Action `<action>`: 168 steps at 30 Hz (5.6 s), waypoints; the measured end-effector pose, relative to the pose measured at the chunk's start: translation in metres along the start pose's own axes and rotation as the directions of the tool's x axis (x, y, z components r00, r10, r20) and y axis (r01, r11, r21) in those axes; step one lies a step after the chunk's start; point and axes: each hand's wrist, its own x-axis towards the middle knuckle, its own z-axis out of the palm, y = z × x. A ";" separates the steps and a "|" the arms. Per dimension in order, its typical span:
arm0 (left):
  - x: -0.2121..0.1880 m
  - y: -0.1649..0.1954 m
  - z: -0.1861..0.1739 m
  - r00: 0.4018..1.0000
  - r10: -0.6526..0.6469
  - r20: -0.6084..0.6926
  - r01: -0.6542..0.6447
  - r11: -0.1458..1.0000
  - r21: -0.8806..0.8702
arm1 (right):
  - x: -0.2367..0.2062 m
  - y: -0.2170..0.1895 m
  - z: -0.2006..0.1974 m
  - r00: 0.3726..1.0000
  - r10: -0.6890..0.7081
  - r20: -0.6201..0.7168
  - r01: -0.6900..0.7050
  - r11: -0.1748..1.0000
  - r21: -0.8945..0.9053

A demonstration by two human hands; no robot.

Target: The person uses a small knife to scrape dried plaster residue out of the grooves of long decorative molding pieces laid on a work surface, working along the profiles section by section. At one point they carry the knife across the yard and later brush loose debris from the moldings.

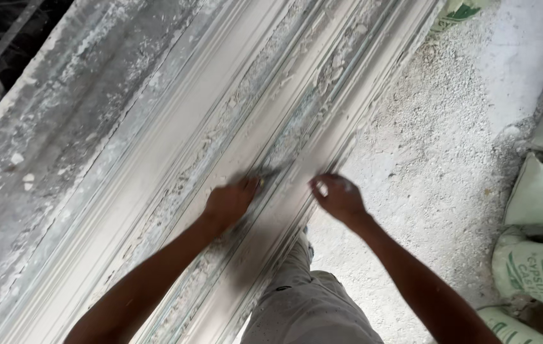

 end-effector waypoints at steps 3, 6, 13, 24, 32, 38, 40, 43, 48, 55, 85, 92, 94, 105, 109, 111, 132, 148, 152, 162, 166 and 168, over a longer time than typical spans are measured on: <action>-0.004 -0.002 0.007 0.999 0.020 -0.031 -0.019 0.999 0.047 | 0.056 0.040 -0.038 0.973 -0.017 -0.231 0.013 1.000 -0.018; 0.052 0.006 0.002 0.981 0.041 -0.191 -0.043 0.999 -0.009 | 0.082 0.052 -0.055 0.938 -0.131 -0.320 0.074 0.980 -0.186; 0.196 0.017 -0.035 0.920 0.074 -0.384 -0.084 0.996 -0.009 | 0.080 0.045 -0.074 0.969 -0.062 -0.241 0.015 0.981 -0.194; 0.235 0.021 -0.050 0.951 0.065 -0.301 -0.077 0.997 -0.028 | 0.117 0.074 -0.145 0.996 0.042 -0.073 -0.046 0.997 -0.054; 0.345 0.039 -0.092 0.930 0.041 -0.364 -0.072 0.995 -0.071 | 0.182 0.174 -0.187 0.988 0.140 -0.062 -0.132 0.983 0.126; 0.360 0.030 -0.107 0.983 0.068 -0.169 -0.056 0.996 0.070 | 0.268 0.294 -0.273 0.957 0.144 -0.251 -0.112 0.984 0.137; 0.398 0.045 -0.119 0.983 0.052 -0.177 -0.042 0.997 0.061 | 0.295 0.319 -0.302 0.953 0.078 -0.291 -0.068 0.997 0.043; 0.482 0.063 -0.145 0.966 0.019 -0.259 -0.009 0.999 0.041 | 0.343 0.332 -0.334 0.974 0.179 -0.141 -0.171 0.983 0.062; 0.519 0.068 -0.169 0.943 0.028 -0.330 -0.013 0.999 0.048 | 0.400 0.339 -0.358 0.983 0.167 0.072 -0.165 0.986 -0.029; 0.538 0.072 -0.185 0.926 0.059 -0.372 -0.022 0.994 0.103 | 0.411 0.340 -0.345 0.996 0.080 -0.029 -0.081 0.996 -0.026; 0.732 0.115 -0.283 0.903 -0.068 -0.424 0.076 0.997 0.002 | 0.420 0.328 -0.357 0.990 0.138 0.033 -0.137 0.990 -0.017; 0.738 0.126 -0.280 0.910 -0.069 -0.410 0.102 0.993 0.058 | 0.422 0.327 -0.360 0.988 0.151 0.015 -0.151 0.988 0.008; 0.741 0.137 -0.282 0.906 -0.128 -0.403 0.134 0.991 -0.014 | 0.423 0.328 -0.362 0.991 0.134 0.008 -0.134 0.990 -0.039; 0.539 0.150 -0.177 0.734 -0.643 -0.221 0.159 0.479 -0.864 | 0.422 0.348 -0.344 0.991 0.051 -0.125 -0.056 0.998 -0.032; 0.442 0.180 -0.135 0.637 -0.740 -0.215 0.195 0.425 -0.884 | 0.421 0.335 -0.349 0.991 0.131 0.018 -0.119 0.939 -0.323; 0.404 0.197 -0.129 0.567 -0.784 -0.254 0.148 0.400 -0.905 | 0.417 0.310 -0.346 0.997 0.078 0.025 -0.060 0.908 -0.415; -0.112 0.407 0.093 -0.553 -0.820 0.149 0.004 -0.182 -0.983 | 0.019 -0.050 0.042 0.358 -0.778 0.517 0.234 0.610 0.757; -0.237 0.435 0.234 -0.736 -0.465 0.492 -0.367 -0.338 -0.867 | -0.202 -0.263 0.202 -0.146 -0.618 0.772 0.714 0.474 0.515; -0.319 0.410 0.262 -0.768 -0.462 0.444 -0.289 -0.369 -0.884 | -0.228 -0.330 0.257 -0.166 -0.668 0.725 0.634 0.491 0.598; -0.542 0.311 0.300 -0.907 -0.364 0.211 -0.103 -0.294 -0.950 | -0.340 -0.525 0.320 -0.363 -0.789 0.496 0.686 0.134 0.715; -0.624 0.268 0.326 -0.906 -0.392 0.158 -0.028 -0.318 -0.948 | -0.369 -0.565 0.340 -0.446 -0.838 0.314 0.715 -0.123 0.688; -0.669 0.239 0.336 -0.920 -0.377 0.109 0.005 -0.287 -0.958 | -0.381 -0.580 0.357 -0.416 -0.853 0.314 0.753 -0.129 0.646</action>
